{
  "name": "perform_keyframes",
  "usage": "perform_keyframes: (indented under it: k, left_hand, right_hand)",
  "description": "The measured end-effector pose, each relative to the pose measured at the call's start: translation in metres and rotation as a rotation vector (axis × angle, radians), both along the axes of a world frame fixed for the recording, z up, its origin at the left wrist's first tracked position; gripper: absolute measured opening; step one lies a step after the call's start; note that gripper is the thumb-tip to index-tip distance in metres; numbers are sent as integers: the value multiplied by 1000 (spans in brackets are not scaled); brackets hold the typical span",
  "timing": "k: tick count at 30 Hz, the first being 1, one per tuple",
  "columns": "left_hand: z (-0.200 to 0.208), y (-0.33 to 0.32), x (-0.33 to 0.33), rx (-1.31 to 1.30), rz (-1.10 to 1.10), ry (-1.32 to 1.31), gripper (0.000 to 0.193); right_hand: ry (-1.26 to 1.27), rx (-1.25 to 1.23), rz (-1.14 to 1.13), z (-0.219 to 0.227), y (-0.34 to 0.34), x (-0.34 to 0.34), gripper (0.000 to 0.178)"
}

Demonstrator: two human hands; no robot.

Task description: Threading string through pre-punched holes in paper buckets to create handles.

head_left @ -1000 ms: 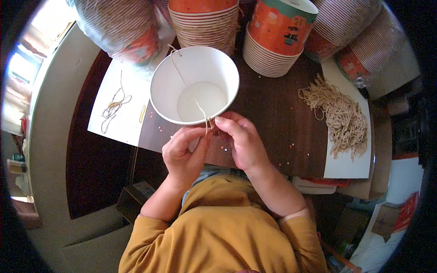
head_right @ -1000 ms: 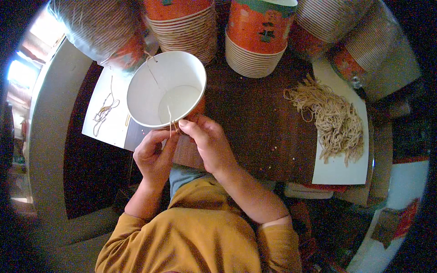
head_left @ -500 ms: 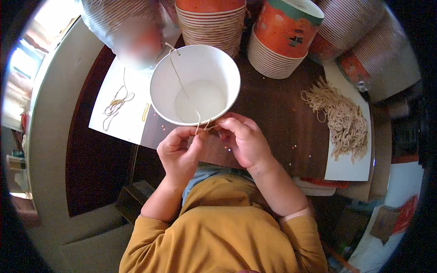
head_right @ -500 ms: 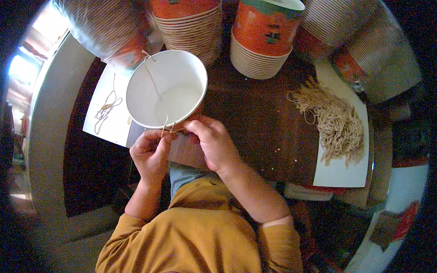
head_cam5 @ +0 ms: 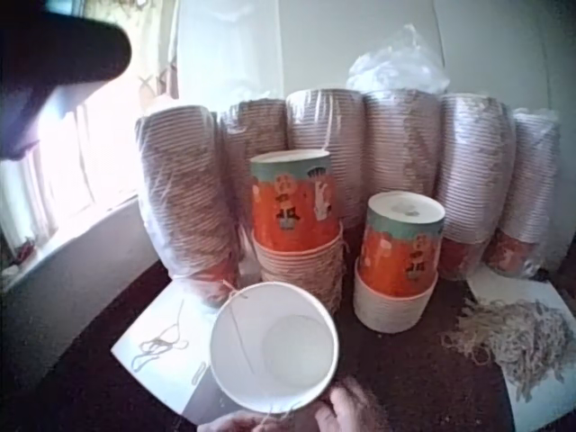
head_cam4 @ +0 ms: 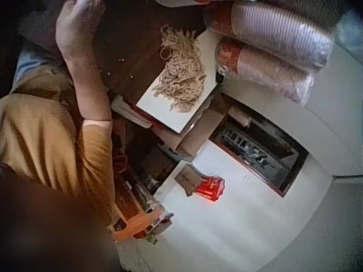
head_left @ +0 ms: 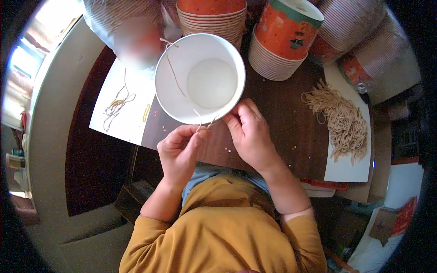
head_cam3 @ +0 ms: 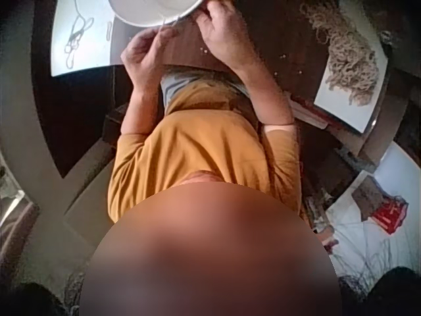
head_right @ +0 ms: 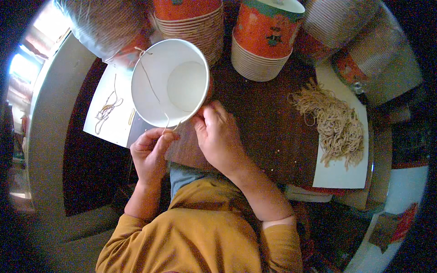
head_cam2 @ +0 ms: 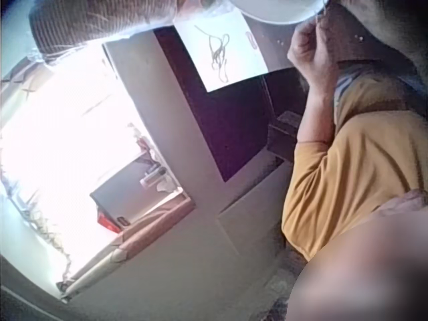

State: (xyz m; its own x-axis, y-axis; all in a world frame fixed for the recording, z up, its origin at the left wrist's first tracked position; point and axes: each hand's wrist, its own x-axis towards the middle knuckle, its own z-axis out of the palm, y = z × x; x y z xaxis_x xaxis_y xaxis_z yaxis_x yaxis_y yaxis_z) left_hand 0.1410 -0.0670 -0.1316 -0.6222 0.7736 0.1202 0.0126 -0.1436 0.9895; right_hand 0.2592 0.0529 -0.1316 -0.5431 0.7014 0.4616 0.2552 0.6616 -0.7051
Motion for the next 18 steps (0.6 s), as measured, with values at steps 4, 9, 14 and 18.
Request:
perform_keyframes:
  k: [4, 9, 14, 18]
  left_hand:
    - [9, 0, -10, 65, -13, 221, 10]
    - [27, 4, -7, 174, 23, 544, 11]
    - [32, 5, -5, 281, 71, 696, 17]
    - [44, 2, -9, 423, -102, 585, 10]
  right_hand:
    - [6, 84, -26, 17, -12, 9, 18]
    - [96, 478, 122, 29, -13, 0, 30]
    - [260, 498, 218, 18, -8, -15, 19]
    - [255, 507, 170, 11, -12, -15, 15]
